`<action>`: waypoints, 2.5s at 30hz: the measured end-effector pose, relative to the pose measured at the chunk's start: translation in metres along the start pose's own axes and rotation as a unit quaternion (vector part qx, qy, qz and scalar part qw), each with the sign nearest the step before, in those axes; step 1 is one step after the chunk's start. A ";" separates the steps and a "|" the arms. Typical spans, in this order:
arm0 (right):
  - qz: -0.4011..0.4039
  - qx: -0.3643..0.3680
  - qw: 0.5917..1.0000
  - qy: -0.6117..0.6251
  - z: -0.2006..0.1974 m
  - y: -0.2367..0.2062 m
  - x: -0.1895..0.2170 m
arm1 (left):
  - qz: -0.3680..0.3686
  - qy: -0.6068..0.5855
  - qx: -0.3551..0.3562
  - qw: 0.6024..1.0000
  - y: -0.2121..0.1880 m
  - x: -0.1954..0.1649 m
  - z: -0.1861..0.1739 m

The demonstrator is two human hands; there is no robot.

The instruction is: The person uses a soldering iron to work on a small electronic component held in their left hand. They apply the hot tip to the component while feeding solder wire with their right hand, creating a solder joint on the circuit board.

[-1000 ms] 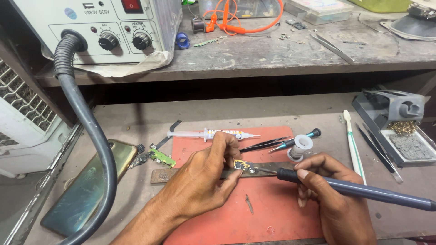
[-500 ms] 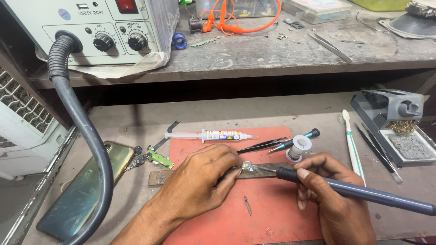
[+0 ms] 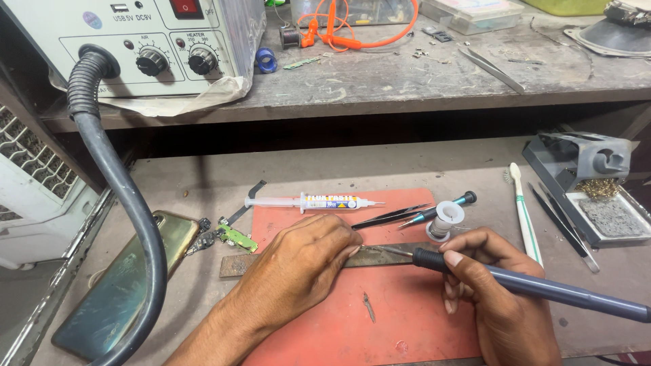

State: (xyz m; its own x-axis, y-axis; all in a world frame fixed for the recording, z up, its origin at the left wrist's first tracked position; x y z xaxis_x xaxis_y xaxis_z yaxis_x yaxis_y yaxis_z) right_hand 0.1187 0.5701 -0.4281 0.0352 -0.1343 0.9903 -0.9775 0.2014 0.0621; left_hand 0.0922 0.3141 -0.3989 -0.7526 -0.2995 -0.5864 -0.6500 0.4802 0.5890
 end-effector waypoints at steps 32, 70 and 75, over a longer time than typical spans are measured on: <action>-0.027 0.014 1.000 0.006 0.000 0.010 -0.012 | 0.021 -0.005 0.002 1.000 0.001 0.011 0.001; 0.000 0.009 0.997 -0.078 0.019 0.001 0.012 | -0.058 0.002 0.009 0.998 -0.001 0.002 -0.016; 0.022 -0.008 0.995 -0.101 0.025 -0.005 0.015 | -0.056 0.002 0.006 0.998 -0.007 0.002 -0.015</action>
State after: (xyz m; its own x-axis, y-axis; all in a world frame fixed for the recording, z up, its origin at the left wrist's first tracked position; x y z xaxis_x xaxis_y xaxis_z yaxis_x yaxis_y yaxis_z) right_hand 0.1192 0.5425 -0.4163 -0.0526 -0.3167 0.9471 -0.9735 0.2277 0.0220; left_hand 0.0933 0.2979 -0.3958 -0.6762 -0.3552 -0.6454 -0.7283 0.4537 0.5135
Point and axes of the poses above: each hand's wrist, its own y-axis towards the middle knuckle, its own z-axis out of the palm, x = y × z, the point moved 1 cm from there along y, towards the middle knuckle, and after that the axes turned 12 degrees about -y, right-handed, at the moved point
